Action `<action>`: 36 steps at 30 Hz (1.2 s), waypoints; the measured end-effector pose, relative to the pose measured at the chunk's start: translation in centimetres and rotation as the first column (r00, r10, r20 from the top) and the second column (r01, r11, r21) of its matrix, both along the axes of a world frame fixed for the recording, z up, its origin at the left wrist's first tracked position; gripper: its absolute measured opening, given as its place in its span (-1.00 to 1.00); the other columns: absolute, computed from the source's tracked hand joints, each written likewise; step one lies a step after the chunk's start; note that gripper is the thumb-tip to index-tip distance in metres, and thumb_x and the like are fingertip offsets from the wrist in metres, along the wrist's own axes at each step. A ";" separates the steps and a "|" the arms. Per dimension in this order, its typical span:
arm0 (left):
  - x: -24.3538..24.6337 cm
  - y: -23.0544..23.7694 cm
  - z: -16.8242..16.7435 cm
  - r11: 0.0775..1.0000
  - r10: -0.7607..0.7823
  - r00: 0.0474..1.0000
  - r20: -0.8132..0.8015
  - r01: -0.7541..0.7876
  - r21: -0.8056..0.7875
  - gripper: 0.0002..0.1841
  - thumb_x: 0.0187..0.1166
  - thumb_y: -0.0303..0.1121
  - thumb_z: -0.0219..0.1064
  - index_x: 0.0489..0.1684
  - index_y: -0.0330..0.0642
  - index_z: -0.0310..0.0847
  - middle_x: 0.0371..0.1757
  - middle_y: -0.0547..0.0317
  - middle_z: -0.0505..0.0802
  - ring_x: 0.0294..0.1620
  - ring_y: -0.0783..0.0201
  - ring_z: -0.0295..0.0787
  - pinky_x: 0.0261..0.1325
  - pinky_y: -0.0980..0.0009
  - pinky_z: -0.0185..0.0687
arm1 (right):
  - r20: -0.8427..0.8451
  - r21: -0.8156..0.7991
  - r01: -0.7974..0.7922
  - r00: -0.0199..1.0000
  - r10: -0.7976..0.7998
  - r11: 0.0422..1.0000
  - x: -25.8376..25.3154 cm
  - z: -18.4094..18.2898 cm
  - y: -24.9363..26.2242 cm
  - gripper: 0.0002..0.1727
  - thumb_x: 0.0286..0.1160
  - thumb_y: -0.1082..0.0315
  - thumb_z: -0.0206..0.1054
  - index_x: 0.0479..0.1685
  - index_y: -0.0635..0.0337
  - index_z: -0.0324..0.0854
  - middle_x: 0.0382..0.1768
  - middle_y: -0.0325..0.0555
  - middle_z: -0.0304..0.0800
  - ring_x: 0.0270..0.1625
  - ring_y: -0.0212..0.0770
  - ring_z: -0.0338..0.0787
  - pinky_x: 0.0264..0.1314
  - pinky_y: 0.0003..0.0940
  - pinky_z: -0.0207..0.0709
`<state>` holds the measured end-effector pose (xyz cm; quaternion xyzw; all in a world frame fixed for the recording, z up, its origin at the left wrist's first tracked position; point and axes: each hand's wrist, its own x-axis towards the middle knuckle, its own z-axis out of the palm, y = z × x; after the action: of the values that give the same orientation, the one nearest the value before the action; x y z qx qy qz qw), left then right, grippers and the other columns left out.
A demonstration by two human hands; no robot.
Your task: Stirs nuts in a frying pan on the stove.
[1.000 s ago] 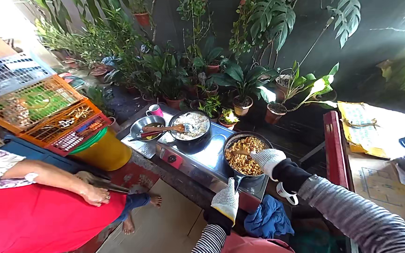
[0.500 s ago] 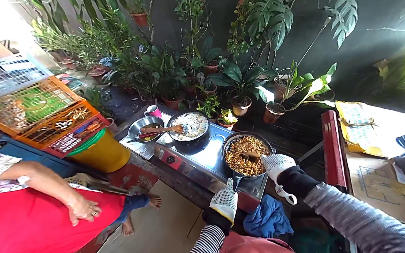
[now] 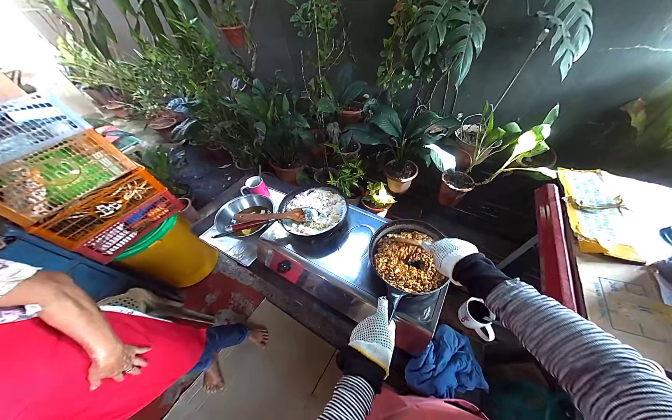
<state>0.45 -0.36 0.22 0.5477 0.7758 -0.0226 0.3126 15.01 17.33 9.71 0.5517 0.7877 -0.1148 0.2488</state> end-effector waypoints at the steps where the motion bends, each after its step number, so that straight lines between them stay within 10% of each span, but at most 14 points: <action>1: 0.0 0.0 0.1 1.000 0.004 1.000 -0.001 -0.004 -0.002 -0.30 0.77 0.01 0.09 0.94 0.28 -0.02 0.24 -0.08 0.88 0.20 -0.12 0.88 0.27 -0.21 0.72 | 0.012 -0.013 -0.024 1.000 0.024 1.000 0.0 0.3 -1.1 -0.37 0.60 0.40 0.24 0.73 0.02 0.39 0.35 0.37 0.71 0.39 0.44 0.70 0.27 0.52 0.55; 11: 0.2 -0.1 1.3 1.000 0.007 1.000 0.010 -0.007 -0.007 -0.34 0.80 -0.02 0.02 0.93 0.20 0.02 0.34 -0.16 0.84 0.31 -0.18 0.83 0.38 -0.24 0.64 | 0.179 -0.089 0.033 0.984 -0.016 0.995 2.8 4.6 -9.8 -0.45 0.58 0.24 0.34 0.59 0.06 0.50 0.22 0.32 0.78 0.27 0.40 0.78 0.11 0.46 0.62; 18: -0.1 0.1 0.4 1.000 -0.016 1.000 -0.006 0.016 -0.019 -0.29 0.77 0.00 0.11 0.94 0.27 -0.05 0.25 -0.10 0.88 0.20 -0.13 0.88 0.28 -0.21 0.72 | 0.021 0.028 0.150 0.988 -0.151 0.988 1.7 0.1 -6.1 -0.45 0.75 0.38 0.06 0.74 0.08 0.33 0.23 0.37 0.78 0.27 0.43 0.79 0.17 0.45 0.62; 24: 0.0 0.1 0.4 1.000 0.005 1.000 -0.008 -0.005 -0.021 -0.30 0.77 -0.01 0.09 0.94 0.32 -0.04 0.20 -0.06 0.90 0.17 -0.11 0.90 0.23 -0.20 0.74 | 0.020 0.085 0.114 0.993 -0.117 0.990 1.5 3.9 -2.0 -0.50 0.70 0.36 0.18 0.62 0.08 0.48 0.31 0.32 0.75 0.37 0.39 0.73 0.25 0.46 0.58; 29: 0.0 0.1 0.3 1.000 -0.002 1.000 0.000 0.002 -0.004 -0.30 0.77 -0.02 0.10 0.94 0.27 -0.03 0.22 -0.07 0.89 0.19 -0.10 0.89 0.25 -0.20 0.74 | 0.009 0.078 0.075 0.997 -0.076 0.994 1.1 0.2 2.3 -0.51 0.51 0.32 0.37 0.46 0.15 0.61 0.32 0.29 0.75 0.38 0.37 0.73 0.26 0.49 0.58; 36: 0.0 0.0 0.4 1.000 0.003 1.000 0.004 -0.003 -0.009 -0.30 0.78 -0.03 0.10 0.94 0.27 -0.03 0.25 -0.08 0.88 0.22 -0.10 0.88 0.29 -0.19 0.72 | 0.073 -0.038 -0.101 0.992 0.104 0.994 1.3 3.1 -3.8 -0.50 0.71 0.38 0.14 0.63 0.08 0.47 0.28 0.40 0.73 0.33 0.46 0.73 0.20 0.51 0.57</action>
<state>0.48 -0.36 0.60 0.5453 0.7757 -0.0246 0.3169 16.30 13.54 12.78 0.5101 0.8032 -0.0945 0.2929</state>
